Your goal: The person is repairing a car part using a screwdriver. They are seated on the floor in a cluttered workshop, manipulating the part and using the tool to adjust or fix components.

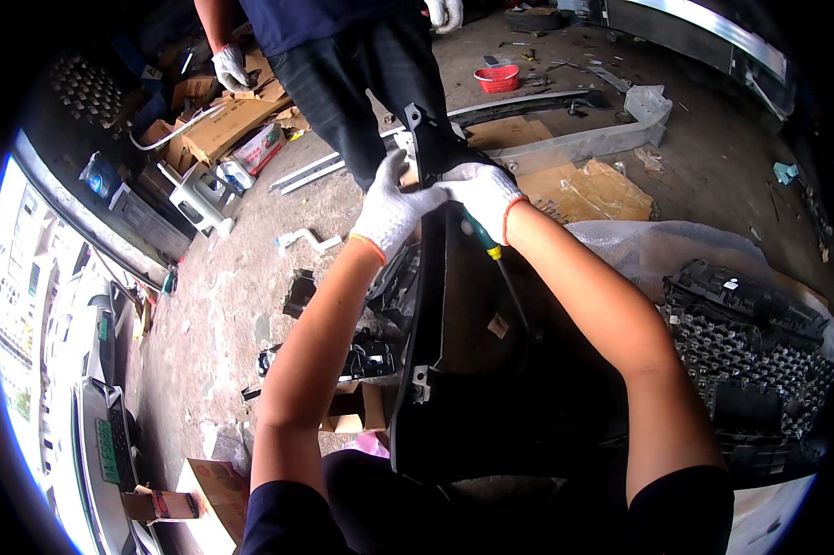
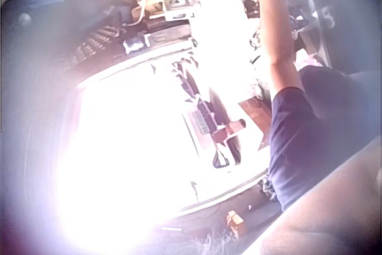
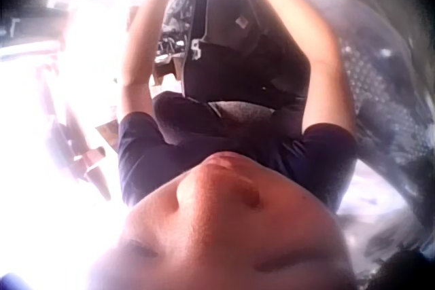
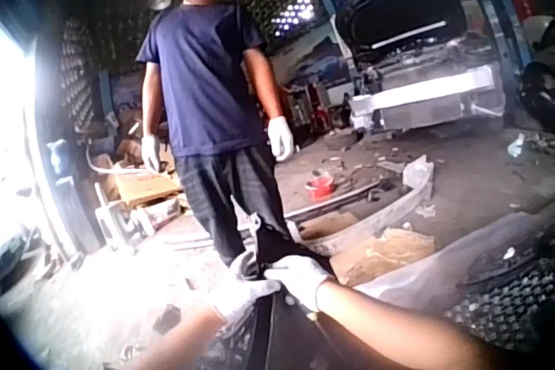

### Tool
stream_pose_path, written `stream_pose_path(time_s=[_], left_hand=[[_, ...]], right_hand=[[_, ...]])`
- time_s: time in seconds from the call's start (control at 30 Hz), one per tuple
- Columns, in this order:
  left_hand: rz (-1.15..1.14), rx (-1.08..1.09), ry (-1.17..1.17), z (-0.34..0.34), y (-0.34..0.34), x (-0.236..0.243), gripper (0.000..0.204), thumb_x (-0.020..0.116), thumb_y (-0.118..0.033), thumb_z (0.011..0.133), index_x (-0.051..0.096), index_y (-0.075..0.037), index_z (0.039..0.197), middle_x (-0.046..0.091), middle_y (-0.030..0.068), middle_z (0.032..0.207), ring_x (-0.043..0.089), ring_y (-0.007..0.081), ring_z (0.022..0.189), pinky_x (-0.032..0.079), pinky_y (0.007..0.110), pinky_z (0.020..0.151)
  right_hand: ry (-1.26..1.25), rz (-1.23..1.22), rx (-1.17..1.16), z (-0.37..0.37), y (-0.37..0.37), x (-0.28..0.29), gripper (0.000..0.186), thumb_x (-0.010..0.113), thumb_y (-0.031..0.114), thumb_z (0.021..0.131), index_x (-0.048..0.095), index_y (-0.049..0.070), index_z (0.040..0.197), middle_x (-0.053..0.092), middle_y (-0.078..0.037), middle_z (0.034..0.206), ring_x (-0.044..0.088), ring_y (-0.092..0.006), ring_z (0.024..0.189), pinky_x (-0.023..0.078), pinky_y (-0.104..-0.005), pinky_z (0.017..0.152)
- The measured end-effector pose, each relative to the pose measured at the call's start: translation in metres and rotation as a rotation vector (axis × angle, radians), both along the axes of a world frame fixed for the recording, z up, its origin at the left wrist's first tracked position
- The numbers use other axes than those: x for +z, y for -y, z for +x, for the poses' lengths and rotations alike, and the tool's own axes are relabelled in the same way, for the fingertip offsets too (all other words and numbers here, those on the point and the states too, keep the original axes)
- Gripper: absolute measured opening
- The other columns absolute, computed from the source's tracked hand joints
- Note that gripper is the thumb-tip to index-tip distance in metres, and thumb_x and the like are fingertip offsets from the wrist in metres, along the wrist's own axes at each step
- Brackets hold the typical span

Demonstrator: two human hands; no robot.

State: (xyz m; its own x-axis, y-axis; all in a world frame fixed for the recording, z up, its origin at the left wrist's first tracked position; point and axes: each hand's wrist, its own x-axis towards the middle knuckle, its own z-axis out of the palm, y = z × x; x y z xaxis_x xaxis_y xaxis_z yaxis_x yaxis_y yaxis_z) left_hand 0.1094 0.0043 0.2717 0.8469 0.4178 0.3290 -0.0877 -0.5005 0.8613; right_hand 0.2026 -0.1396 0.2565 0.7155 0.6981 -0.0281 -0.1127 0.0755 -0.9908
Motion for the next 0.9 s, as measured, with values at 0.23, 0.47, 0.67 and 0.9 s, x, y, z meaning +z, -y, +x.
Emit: stream_pose_path(time_s=[0.23, 0.47, 0.67, 0.9], left_hand=[[-0.274, -0.098, -0.208, 0.001, 0.031, 0.007, 0.077, 0.082, -0.009, 0.072, 0.045, 0.010, 0.137, 0.064, 0.0171, 0.119, 0.061, 0.0245, 0.111, 0.049, 0.034, 0.097], [-0.221, -0.034, -0.175, -0.004, 0.034, 0.000, 0.063, 0.076, -0.012, 0.075, 0.053, 0.011, 0.128, 0.066, 0.0174, 0.113, 0.063, 0.0238, 0.104, 0.049, 0.033, 0.094], [0.040, 0.114, -0.180, -0.004, 0.039, 0.001, 0.058, 0.074, -0.026, 0.075, 0.059, 0.011, 0.117, 0.068, 0.0215, 0.104, 0.066, 0.0262, 0.097, 0.050, 0.035, 0.088], [0.306, 0.299, -0.177, 0.006, 0.036, -0.012, 0.053, 0.065, -0.040, 0.081, 0.063, 0.010, 0.100, 0.069, 0.0283, 0.092, 0.068, 0.0384, 0.092, 0.051, 0.041, 0.082]], right_hand=[[-0.044, 0.017, 0.128, 0.020, -0.004, -0.012, 0.030, 0.074, 0.025, 0.085, 0.065, 0.008, 0.108, 0.066, -0.006, 0.091, 0.062, -0.0173, 0.075, 0.049, -0.0343, 0.053], [-0.118, 0.055, 0.233, 0.025, 0.001, -0.014, 0.024, 0.073, 0.026, 0.087, 0.064, 0.010, 0.103, 0.065, -0.004, 0.088, 0.061, -0.0167, 0.072, 0.048, -0.0337, 0.053], [-0.038, 0.038, 0.192, 0.025, 0.002, -0.010, 0.025, 0.073, 0.025, 0.087, 0.066, 0.008, 0.103, 0.066, -0.005, 0.086, 0.062, -0.0170, 0.072, 0.048, -0.0329, 0.053], [-0.003, 0.039, 0.129, 0.024, -0.002, -0.007, 0.020, 0.070, 0.023, 0.091, 0.069, 0.005, 0.098, 0.065, -0.006, 0.083, 0.058, -0.0167, 0.061, 0.045, -0.0304, 0.049]])
